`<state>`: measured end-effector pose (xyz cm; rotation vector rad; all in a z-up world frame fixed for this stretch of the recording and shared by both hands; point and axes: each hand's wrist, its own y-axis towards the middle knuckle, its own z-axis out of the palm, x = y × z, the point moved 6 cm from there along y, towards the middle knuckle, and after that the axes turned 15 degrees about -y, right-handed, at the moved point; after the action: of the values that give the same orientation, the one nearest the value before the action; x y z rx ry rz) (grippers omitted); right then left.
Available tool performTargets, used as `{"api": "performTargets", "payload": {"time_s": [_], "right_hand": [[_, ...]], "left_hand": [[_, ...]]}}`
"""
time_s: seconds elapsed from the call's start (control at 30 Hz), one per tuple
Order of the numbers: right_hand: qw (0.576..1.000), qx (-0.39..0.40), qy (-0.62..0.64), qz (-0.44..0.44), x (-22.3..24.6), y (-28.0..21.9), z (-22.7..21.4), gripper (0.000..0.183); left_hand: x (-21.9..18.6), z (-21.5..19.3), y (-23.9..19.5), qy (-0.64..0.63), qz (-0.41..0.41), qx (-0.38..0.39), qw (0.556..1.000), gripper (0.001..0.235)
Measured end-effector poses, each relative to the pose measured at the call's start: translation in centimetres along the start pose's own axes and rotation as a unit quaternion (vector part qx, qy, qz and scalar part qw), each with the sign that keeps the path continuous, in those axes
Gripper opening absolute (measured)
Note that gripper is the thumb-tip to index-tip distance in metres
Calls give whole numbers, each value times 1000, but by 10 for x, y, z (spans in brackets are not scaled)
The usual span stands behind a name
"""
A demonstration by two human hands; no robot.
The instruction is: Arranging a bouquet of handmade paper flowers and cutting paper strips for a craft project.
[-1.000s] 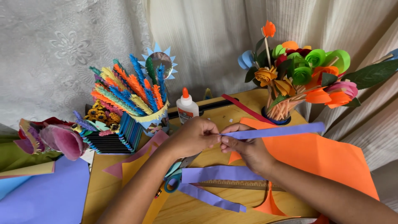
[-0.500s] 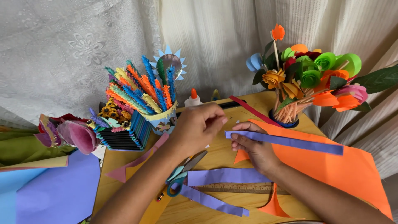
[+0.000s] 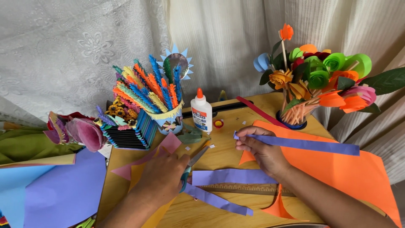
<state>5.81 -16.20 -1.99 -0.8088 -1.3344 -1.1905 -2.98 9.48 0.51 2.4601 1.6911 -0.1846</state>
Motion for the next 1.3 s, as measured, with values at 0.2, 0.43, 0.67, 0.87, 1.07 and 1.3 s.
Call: {"api": "performTargets", "payload": {"time_s": [0.2, 0.43, 0.67, 0.87, 1.07, 1.3], "right_hand": [[1000, -20, -4, -12, 15, -1, -5, 11], [999, -33, 16, 1, 18, -1, -7, 20], [998, -34, 38, 21, 18, -1, -11, 6], [995, -60, 66, 43, 12, 0, -19, 18], [996, -65, 59, 9, 27, -2, -25, 17], [997, -74, 30, -20, 30, 3, -32, 16]], "left_hand": [[0, 3, 0, 58, -60, -13, 996, 43], [16, 7, 6, -15, -132, 86, 987, 20], [3, -37, 12, -136, -155, 65, 976, 22], [-58, -49, 28, -383, -133, -77, 911, 40], [-104, -27, 49, -394, -54, -102, 912, 38], [-104, -6, 57, -440, -13, -80, 894, 37]]}}
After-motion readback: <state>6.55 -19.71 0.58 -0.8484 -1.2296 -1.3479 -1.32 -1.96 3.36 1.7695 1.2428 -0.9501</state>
